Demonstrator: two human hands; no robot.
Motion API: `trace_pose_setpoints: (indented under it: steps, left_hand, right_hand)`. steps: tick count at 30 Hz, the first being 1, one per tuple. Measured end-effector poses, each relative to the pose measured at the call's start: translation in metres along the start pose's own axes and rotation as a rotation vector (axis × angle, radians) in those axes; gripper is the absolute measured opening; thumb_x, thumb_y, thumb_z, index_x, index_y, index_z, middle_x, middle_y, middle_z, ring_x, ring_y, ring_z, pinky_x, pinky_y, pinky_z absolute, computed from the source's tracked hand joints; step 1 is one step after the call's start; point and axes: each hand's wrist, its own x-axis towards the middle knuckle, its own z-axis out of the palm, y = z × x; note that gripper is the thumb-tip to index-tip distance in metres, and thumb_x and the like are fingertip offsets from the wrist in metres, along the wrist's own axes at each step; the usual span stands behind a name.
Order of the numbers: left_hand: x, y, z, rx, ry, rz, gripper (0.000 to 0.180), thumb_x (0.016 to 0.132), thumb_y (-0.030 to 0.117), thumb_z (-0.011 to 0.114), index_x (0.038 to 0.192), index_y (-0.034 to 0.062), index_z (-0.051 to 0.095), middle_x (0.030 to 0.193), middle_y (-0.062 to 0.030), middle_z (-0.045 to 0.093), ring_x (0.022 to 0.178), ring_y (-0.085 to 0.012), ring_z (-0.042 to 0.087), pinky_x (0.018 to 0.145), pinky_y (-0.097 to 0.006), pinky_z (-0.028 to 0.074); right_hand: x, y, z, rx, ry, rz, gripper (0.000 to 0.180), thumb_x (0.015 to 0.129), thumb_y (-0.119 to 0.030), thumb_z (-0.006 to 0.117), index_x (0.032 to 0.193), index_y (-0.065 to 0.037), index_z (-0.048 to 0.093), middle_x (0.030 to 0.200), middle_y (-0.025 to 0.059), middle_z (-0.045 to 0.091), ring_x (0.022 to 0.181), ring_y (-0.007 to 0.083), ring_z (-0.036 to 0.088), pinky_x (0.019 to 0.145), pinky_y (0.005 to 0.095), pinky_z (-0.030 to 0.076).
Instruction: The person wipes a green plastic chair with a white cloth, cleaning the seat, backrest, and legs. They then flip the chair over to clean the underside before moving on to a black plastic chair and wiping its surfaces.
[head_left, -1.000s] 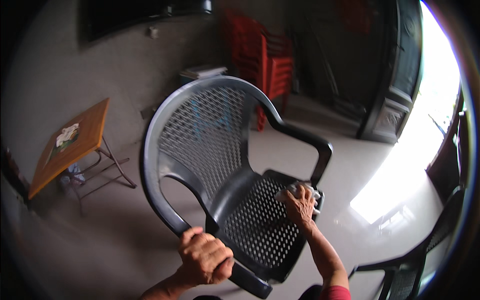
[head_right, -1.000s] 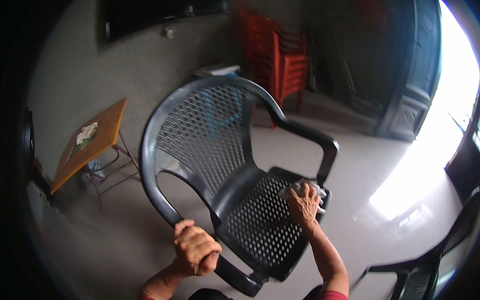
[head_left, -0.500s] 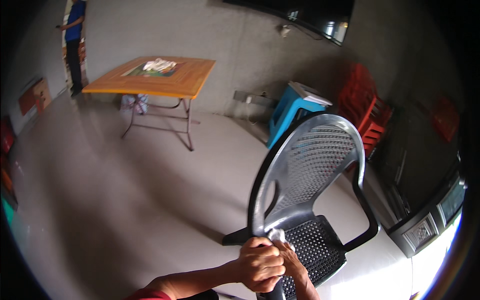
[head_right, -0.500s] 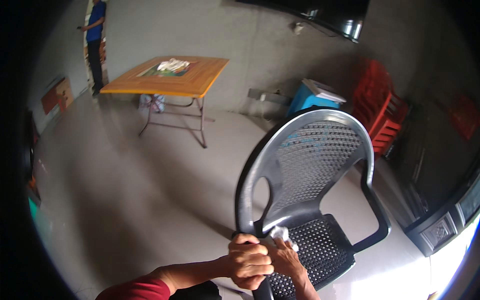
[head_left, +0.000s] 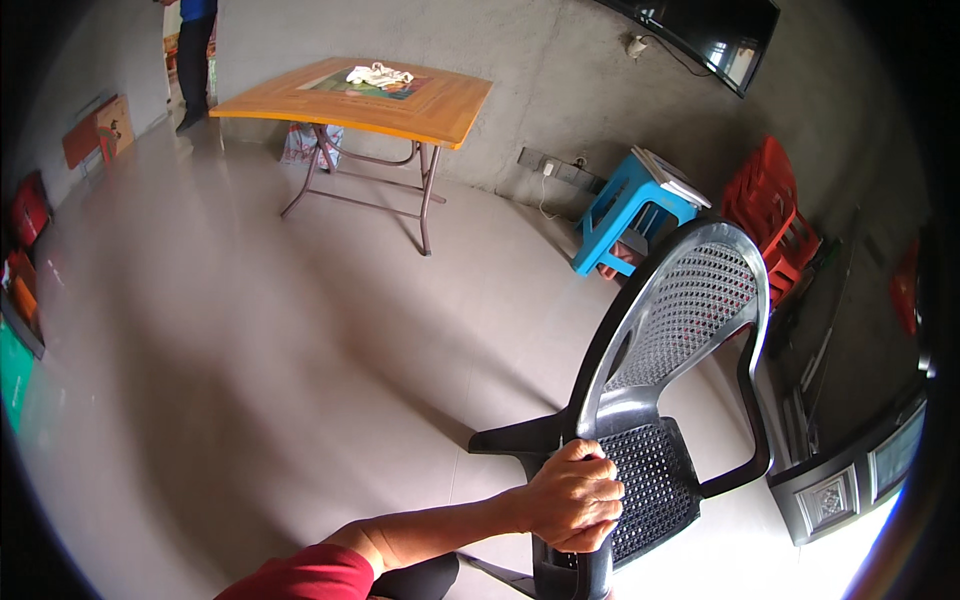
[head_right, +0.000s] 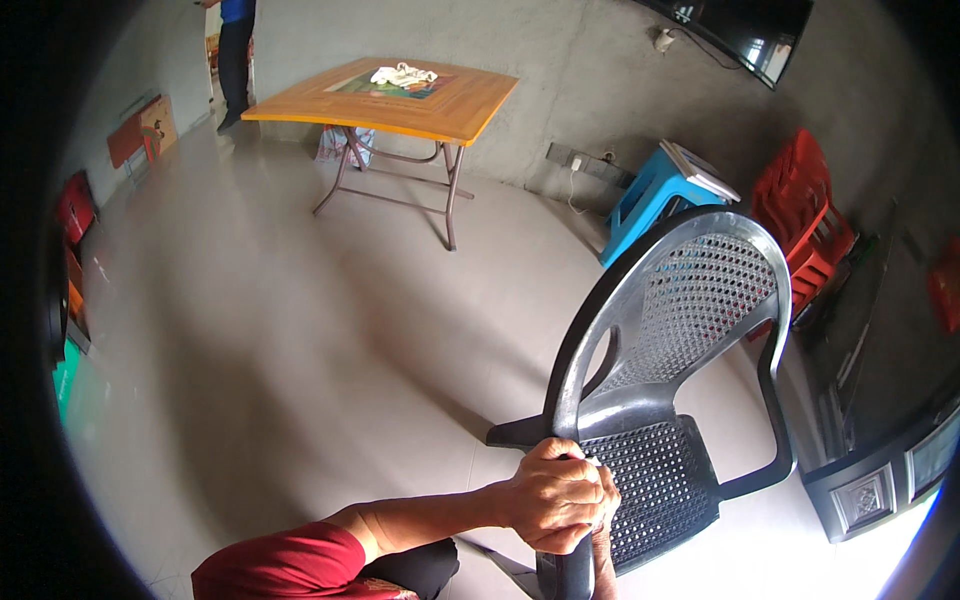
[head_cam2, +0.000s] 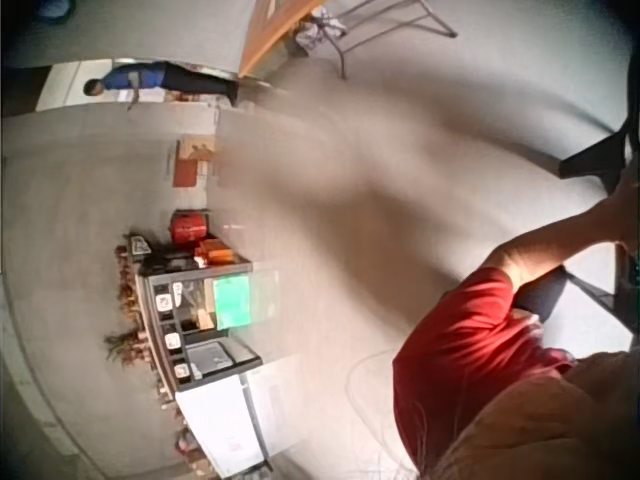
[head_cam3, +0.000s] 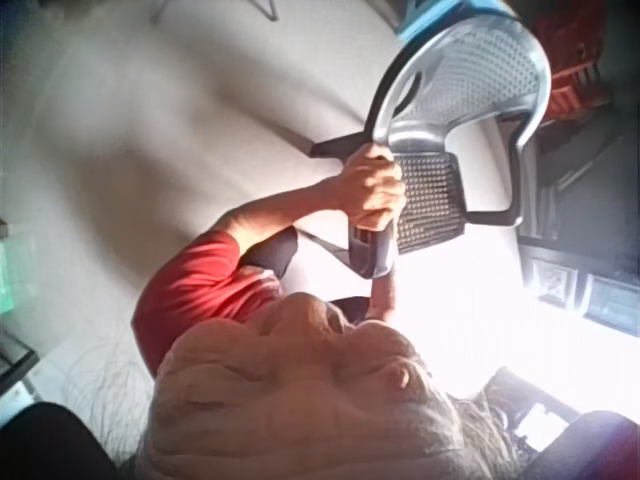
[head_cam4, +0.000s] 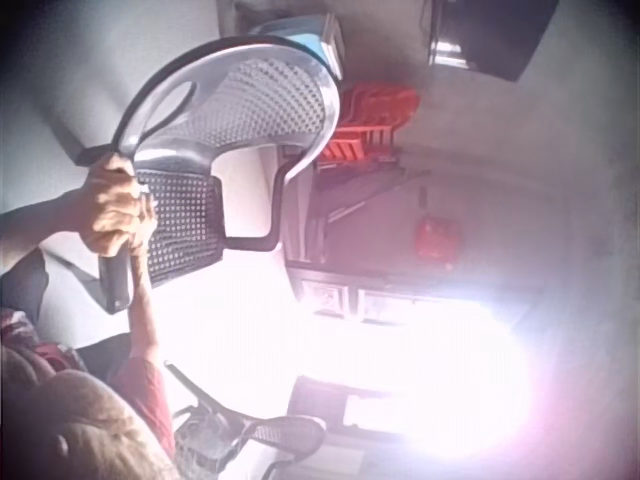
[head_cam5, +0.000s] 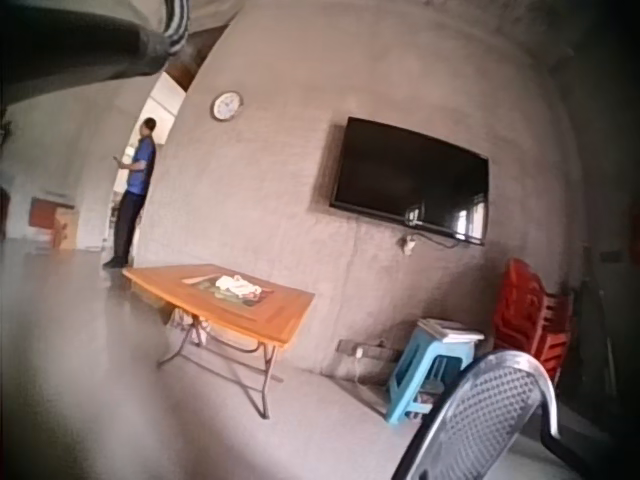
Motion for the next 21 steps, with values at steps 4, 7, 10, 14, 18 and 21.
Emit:
trace_pose_setpoints:
  steps: [4,7,10,14,18,21]
  left_hand:
    - [0.0,0.001,0.001,-0.035,-0.014,-0.015,0.017,0.073,0.024,0.056,0.06,0.0123,0.054,0.066,-0.0005,0.048,0.069,-0.0178,0.049,0.083,-0.038,0.036]
    - [0.002,0.0,-0.001,-0.032,0.0,0.002,0.018,0.073,0.024,0.056,0.06,0.0118,0.053,0.065,-0.0011,0.046,0.067,-0.0183,0.048,0.083,-0.038,0.035]
    - [0.002,0.002,-0.001,0.0,0.009,0.012,0.018,0.072,0.024,0.056,0.06,0.0117,0.053,0.065,-0.0015,0.046,0.067,-0.0189,0.048,0.083,-0.039,0.036]
    - [-0.003,-0.002,0.0,0.023,0.01,-0.013,0.016,0.072,0.023,0.056,0.061,0.0112,0.054,0.066,-0.0017,0.048,0.069,-0.0193,0.049,0.082,-0.039,0.036]
    - [0.002,0.0,0.002,-0.008,0.05,0.011,0.016,0.071,0.023,0.056,0.062,0.0103,0.055,0.067,-0.0017,0.048,0.07,-0.0196,0.05,0.082,-0.04,0.037]
    - [-0.002,0.0,0.003,0.02,0.028,0.014,0.015,0.07,0.022,0.057,0.061,0.0102,0.054,0.067,-0.0019,0.047,0.069,-0.0193,0.049,0.082,-0.039,0.037]
  right_hand:
    - [0.003,-0.006,-0.007,0.165,-0.013,0.043,0.04,0.076,-0.018,0.069,0.113,-0.011,0.056,0.106,0.0097,0.053,0.099,0.0272,0.058,0.079,0.0374,0.052]
    - [0.008,-0.012,-0.01,0.279,-0.027,0.061,0.04,0.075,-0.017,0.07,0.113,-0.01,0.056,0.106,0.0097,0.053,0.099,0.0267,0.058,0.079,0.0372,0.052]
    - [0.009,-0.017,-0.011,0.374,-0.054,0.08,0.041,0.075,-0.017,0.07,0.113,-0.01,0.056,0.106,0.0098,0.054,0.099,0.0262,0.058,0.079,0.037,0.052]
    - [0.007,-0.021,-0.016,0.486,-0.082,0.111,0.041,0.075,-0.016,0.07,0.113,-0.01,0.055,0.106,0.0098,0.054,0.099,0.0255,0.058,0.079,0.0367,0.052]
    - [0.008,-0.026,-0.033,0.623,-0.014,0.119,0.042,0.075,-0.015,0.071,0.113,-0.009,0.055,0.107,0.0099,0.054,0.099,0.0248,0.058,0.079,0.0364,0.051]
    - [0.003,-0.031,-0.069,0.552,0.087,0.083,0.05,0.073,-0.011,0.073,0.118,-0.008,0.051,0.109,0.0111,0.056,0.101,0.0218,0.057,0.079,0.0362,0.05]
